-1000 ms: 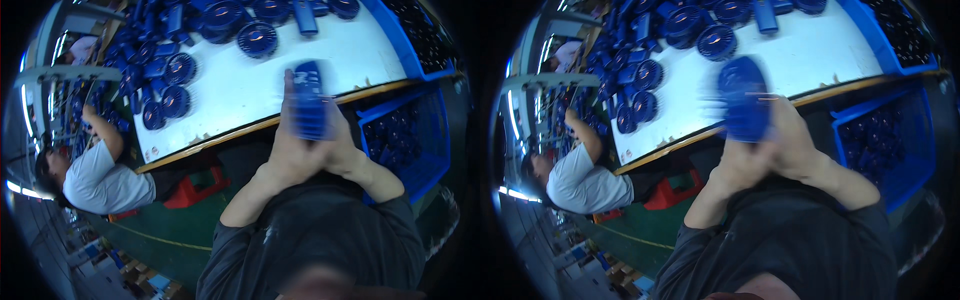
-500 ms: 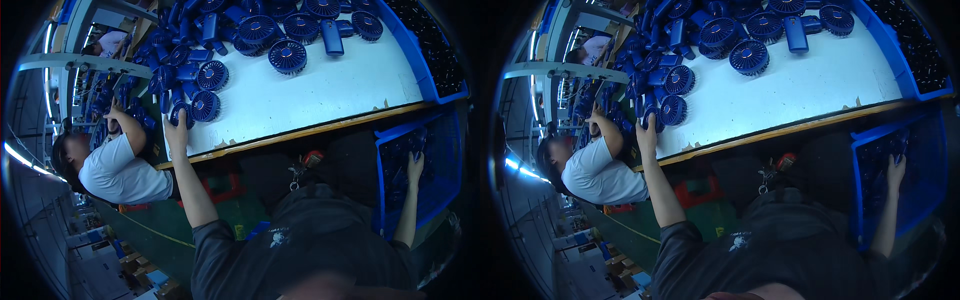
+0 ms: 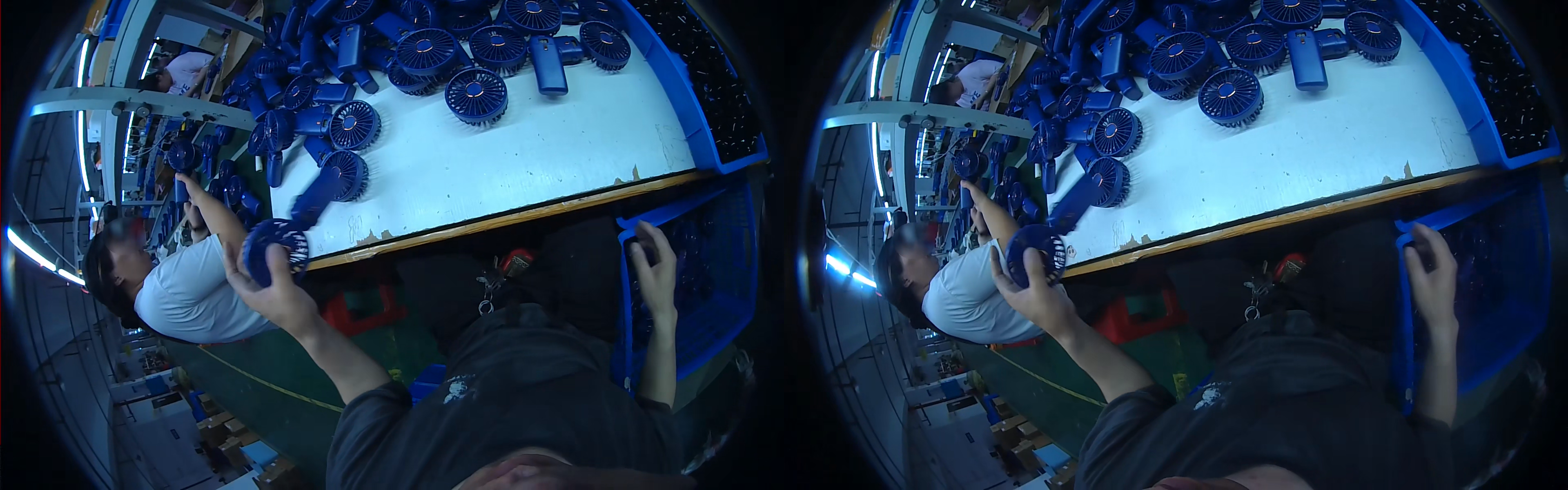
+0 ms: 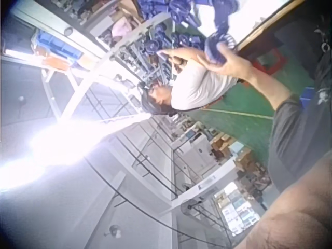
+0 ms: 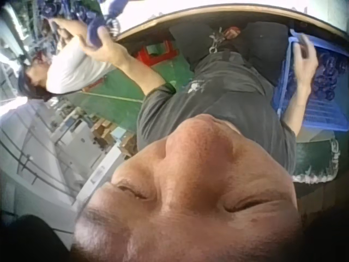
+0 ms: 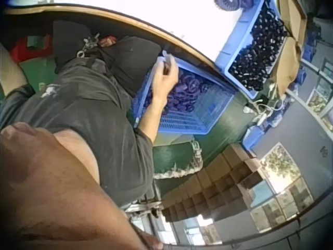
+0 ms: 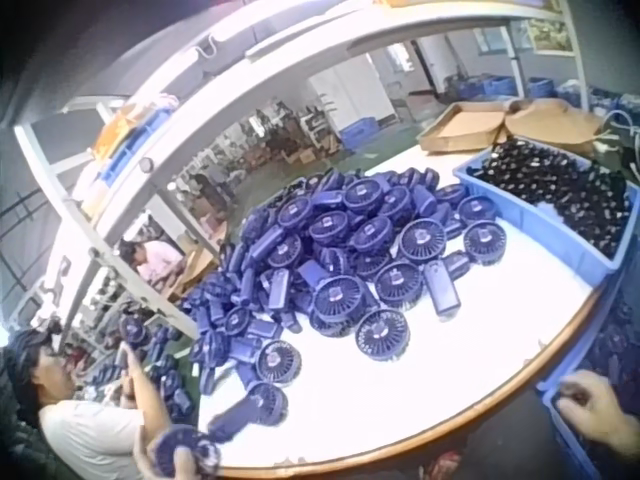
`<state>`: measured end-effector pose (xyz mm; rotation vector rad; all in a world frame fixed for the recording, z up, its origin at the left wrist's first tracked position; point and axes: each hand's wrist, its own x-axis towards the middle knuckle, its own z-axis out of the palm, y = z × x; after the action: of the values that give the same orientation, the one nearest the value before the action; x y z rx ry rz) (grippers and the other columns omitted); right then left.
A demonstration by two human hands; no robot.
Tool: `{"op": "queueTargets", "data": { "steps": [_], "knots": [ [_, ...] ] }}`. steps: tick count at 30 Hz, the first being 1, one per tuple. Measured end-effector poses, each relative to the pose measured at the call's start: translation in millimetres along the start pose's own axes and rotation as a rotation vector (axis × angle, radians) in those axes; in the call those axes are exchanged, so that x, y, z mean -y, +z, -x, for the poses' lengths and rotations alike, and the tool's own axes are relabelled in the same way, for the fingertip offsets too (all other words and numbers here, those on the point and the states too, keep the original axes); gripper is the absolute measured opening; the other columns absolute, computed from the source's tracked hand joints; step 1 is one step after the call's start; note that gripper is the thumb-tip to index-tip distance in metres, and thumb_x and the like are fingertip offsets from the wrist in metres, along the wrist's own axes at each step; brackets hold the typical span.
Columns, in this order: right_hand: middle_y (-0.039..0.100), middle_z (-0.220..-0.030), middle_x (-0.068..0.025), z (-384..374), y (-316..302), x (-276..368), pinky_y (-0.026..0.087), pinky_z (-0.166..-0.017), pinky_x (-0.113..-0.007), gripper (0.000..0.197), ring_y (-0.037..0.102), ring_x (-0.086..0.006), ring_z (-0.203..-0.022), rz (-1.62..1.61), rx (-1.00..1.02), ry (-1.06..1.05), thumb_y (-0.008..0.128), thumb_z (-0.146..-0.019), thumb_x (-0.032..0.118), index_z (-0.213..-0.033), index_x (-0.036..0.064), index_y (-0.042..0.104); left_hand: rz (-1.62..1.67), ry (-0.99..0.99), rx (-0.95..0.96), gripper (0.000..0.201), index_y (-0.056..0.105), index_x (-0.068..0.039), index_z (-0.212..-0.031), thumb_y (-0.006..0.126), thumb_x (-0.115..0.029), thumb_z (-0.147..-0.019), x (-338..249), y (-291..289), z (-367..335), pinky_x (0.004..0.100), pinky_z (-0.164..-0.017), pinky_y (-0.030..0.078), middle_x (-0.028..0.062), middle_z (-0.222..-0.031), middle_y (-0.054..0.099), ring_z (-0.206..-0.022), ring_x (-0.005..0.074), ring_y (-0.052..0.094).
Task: Assemble handheld electric fans at a factory workstation by attaching components and placing finished units into a bin.
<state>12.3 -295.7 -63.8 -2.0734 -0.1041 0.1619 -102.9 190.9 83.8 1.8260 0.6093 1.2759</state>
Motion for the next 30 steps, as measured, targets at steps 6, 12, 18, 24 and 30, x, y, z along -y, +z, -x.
{"op": "queueTargets", "data": {
  "steps": [6,12,18,24,30],
  "knots": [
    [0.060,-0.125,-0.0206,-29,70,124,0.046,-0.100,-0.040,0.062,0.059,-0.0342,-0.116,-0.124,0.326,-0.603,0.079,-0.076,0.021,-0.130,0.0015,0.055,0.299,-0.229,0.771,0.083,0.037,0.003,-0.143,0.082,-0.008,-0.074,-36,68,73,0.0328,-0.097,0.047,0.0177,-0.121,0.061,-0.109,0.0223,0.061],
    [0.069,-0.081,-0.0172,-13,92,115,0.055,-0.069,-0.039,0.041,0.070,-0.0328,-0.075,-0.240,0.741,-0.362,0.076,-0.083,0.033,-0.106,0.0018,0.062,0.479,-0.616,0.859,0.086,0.040,0.006,-0.140,0.083,-0.034,-0.077,-19,110,112,0.0348,-0.090,0.053,0.0201,-0.116,0.063,-0.098,0.0244,0.066],
    [0.064,-0.080,-0.0176,-32,56,158,0.052,-0.060,-0.042,0.034,0.064,-0.0388,-0.070,-0.126,0.604,-0.820,0.072,-0.086,0.027,-0.098,0.0003,0.055,1.434,-0.964,1.176,0.117,0.015,0.001,-0.153,0.055,-0.079,-0.078,-23,147,164,0.0527,-0.118,0.021,0.0291,-0.154,0.024,-0.143,0.0371,0.029],
    [0.068,-0.104,-0.0211,-159,-62,141,0.054,-0.083,-0.038,0.026,0.067,-0.0326,-0.094,0.568,0.395,-0.559,0.057,-0.092,0.017,-0.109,-0.0004,0.065,1.184,-1.024,1.086,0.057,0.048,0.000,-0.134,0.068,-0.001,-0.080,-37,152,160,0.0561,-0.094,0.051,0.0205,-0.119,0.059,-0.115,0.0361,0.057],
    [0.069,-0.101,-0.0205,-282,-166,46,0.053,-0.086,-0.043,0.023,0.066,-0.0368,-0.101,0.969,-0.053,-0.031,0.061,-0.076,-0.001,-0.098,0.0020,0.068,1.381,-0.833,1.094,0.050,0.055,0.002,-0.127,0.068,0.006,-0.079,-26,141,148,0.0488,-0.077,0.062,0.0182,-0.102,0.060,-0.102,0.0341,0.060]
  ]
}}
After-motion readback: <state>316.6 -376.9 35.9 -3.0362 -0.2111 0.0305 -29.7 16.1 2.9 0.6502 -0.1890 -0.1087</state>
